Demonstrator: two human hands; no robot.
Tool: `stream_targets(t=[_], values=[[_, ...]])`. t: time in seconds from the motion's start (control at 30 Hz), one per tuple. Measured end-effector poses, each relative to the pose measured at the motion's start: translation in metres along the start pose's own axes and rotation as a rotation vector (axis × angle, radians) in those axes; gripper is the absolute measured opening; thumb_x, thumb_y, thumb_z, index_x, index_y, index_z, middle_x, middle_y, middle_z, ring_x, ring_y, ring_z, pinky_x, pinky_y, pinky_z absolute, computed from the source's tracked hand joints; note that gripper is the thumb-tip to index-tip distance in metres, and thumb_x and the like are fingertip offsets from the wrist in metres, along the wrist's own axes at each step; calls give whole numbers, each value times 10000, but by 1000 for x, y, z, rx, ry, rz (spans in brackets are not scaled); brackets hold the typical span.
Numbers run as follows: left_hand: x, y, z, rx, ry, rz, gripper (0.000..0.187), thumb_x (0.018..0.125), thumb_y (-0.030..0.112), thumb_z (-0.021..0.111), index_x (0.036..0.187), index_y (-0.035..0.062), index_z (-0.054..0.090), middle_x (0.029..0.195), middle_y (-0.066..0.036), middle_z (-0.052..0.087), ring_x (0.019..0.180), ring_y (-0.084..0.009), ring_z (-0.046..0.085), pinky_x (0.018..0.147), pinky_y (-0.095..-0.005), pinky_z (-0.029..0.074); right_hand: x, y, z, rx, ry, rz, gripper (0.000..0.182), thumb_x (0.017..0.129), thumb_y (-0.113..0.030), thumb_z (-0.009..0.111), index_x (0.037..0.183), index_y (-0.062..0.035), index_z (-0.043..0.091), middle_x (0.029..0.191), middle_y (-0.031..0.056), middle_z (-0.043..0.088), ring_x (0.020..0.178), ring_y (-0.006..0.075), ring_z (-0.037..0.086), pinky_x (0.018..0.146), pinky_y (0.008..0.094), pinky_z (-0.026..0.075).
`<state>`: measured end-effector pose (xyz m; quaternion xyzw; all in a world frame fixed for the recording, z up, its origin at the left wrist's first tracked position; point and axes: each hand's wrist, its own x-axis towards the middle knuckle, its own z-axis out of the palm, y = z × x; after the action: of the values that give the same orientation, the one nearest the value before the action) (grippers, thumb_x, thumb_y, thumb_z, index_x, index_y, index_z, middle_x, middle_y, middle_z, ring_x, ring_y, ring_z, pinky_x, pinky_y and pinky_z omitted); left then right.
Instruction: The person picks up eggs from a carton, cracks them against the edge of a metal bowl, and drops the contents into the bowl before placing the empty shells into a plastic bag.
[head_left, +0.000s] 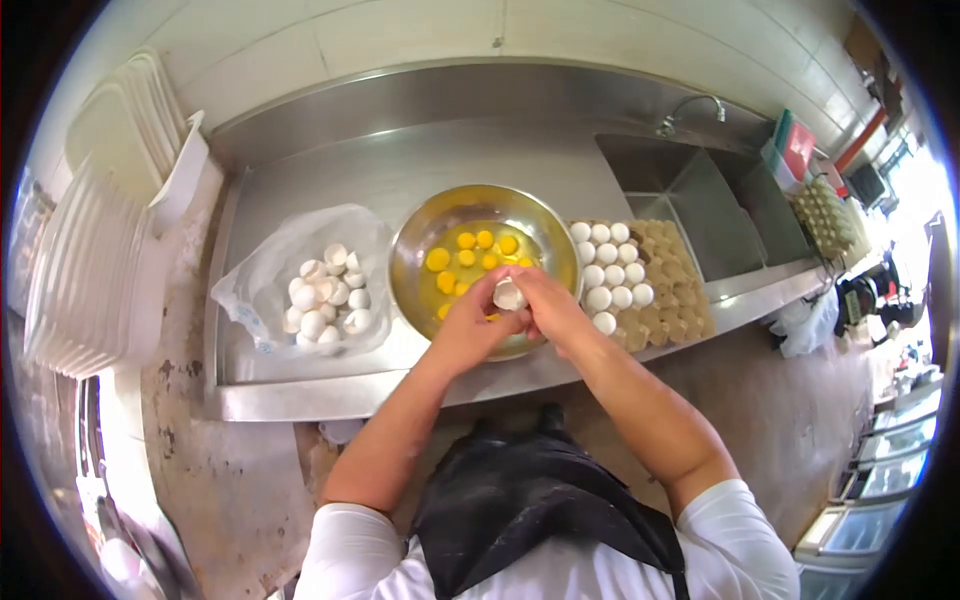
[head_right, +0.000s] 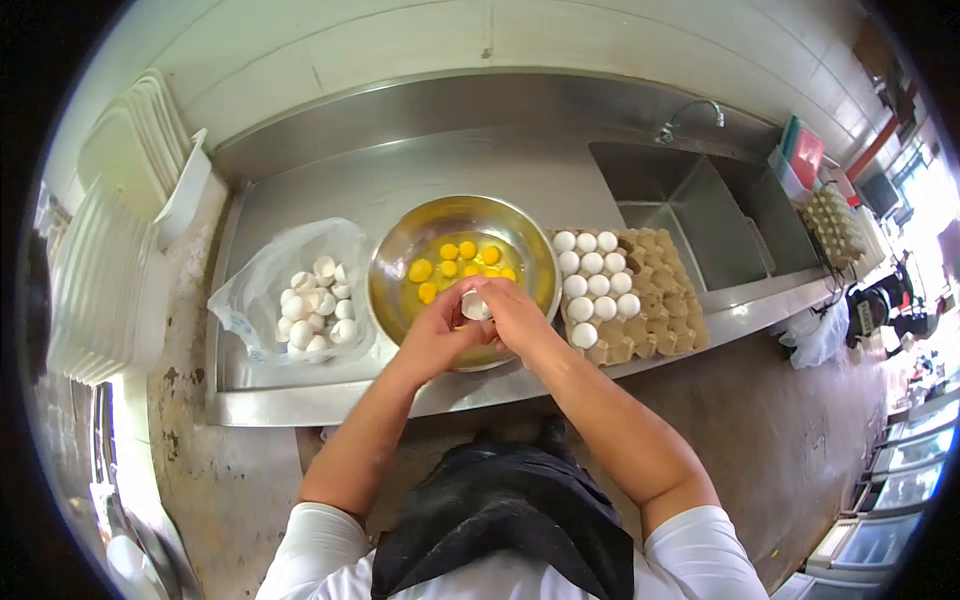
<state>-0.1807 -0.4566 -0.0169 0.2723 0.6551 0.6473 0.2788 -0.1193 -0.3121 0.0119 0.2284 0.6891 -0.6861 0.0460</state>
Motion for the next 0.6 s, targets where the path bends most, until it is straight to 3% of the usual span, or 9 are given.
stream_targets(t=[0.13, 0.2, 0.23, 0.3, 0.33, 0.4, 0.5, 0.57, 0.6], values=[[-18, 2, -19, 94, 238, 126, 450, 831, 146, 743, 1242, 44, 590, 1086, -75, 666, 990, -144, 631, 835, -288, 513, 3, 0, 29, 121, -121, 20, 440, 1000, -476, 412, 1256, -147, 552, 888, 28, 632, 650, 108, 581, 503, 230, 412], [-23, -3, -48, 99, 343, 131, 409, 825, 125, 749, 1197, 42, 600, 1090, -76, 654, 975, -153, 627, 817, -299, 526, 3, -4, 41, -215, -262, -230, 556, 1003, -499, 388, 1380, -95, 443, 1026, 100, 648, 700, 148, 628, 575, 264, 495], [-23, -6, -72, 273, 434, 218, 425, 811, 118, 759, 1196, 36, 598, 1078, -74, 650, 941, -156, 626, 797, -300, 532, 1, 0, 51, -197, -139, -240, 632, 993, -523, 405, 1427, -65, 384, 1098, 142, 628, 713, 190, 640, 637, 301, 517], [-27, 2, -118, 387, 646, 240, 440, 810, 145, 767, 1194, 16, 597, 1048, -81, 651, 919, -165, 624, 808, -302, 528, -18, -13, 39, -297, -197, -277, 666, 964, -521, 494, 1410, -33, 416, 1074, 141, 639, 845, 197, 648, 765, 333, 511], [-32, 8, -148, 590, 674, 74, 546, 815, 170, 759, 1287, 0, 544, 1177, -141, 624, 1053, -220, 608, 927, -341, 488, -22, -9, 29, -319, -222, -297, 623, 957, -483, 531, 1384, -34, 456, 1056, 129, 646, 841, 186, 647, 771, 325, 510], [-41, 3, -188, 837, 759, 76, 676, 817, 189, 753, 1390, -4, 452, 1342, -194, 537, 1216, -271, 534, 1040, -368, 403, -30, 0, 12, -346, -244, -312, 581, 950, -445, 568, 1357, -36, 495, 1039, 117, 653, 837, 175, 646, 776, 317, 510], [-55, 6, -195, 697, 847, 123, 765, 818, 203, 750, 1450, -3, 370, 1452, -213, 436, 1332, -304, 434, 1098, -397, 330, -46, 10, -30, -404, -195, -200, 483, 924, -339, 640, 1305, -54, 557, 1019, 76, 661, 813, 132, 635, 762, 283, 506], [-59, 12, -163, 591, 871, 139, 657, 837, 156, 731, 1400, -14, 438, 1354, -172, 535, 1239, -277, 517, 1041, -384, 397, -60, 19, -61, -262, -89, -91, 463, 907, -347, 653, 1271, -70, 585, 991, 59, 666, 789, 131, 637, 719, 277, 511], [-62, 9, -148, 378, 749, 99, 586, 852, 128, 713, 1367, -15, 473, 1288, -153, 573, 1182, -247, 546, 1010, -361, 422, -65, 30, -79, -148, -2, -76, 466, 894, -384, 654, 1241, -77, 606, 960, 56, 671, 764, 146, 646, 686, 283, 516]])
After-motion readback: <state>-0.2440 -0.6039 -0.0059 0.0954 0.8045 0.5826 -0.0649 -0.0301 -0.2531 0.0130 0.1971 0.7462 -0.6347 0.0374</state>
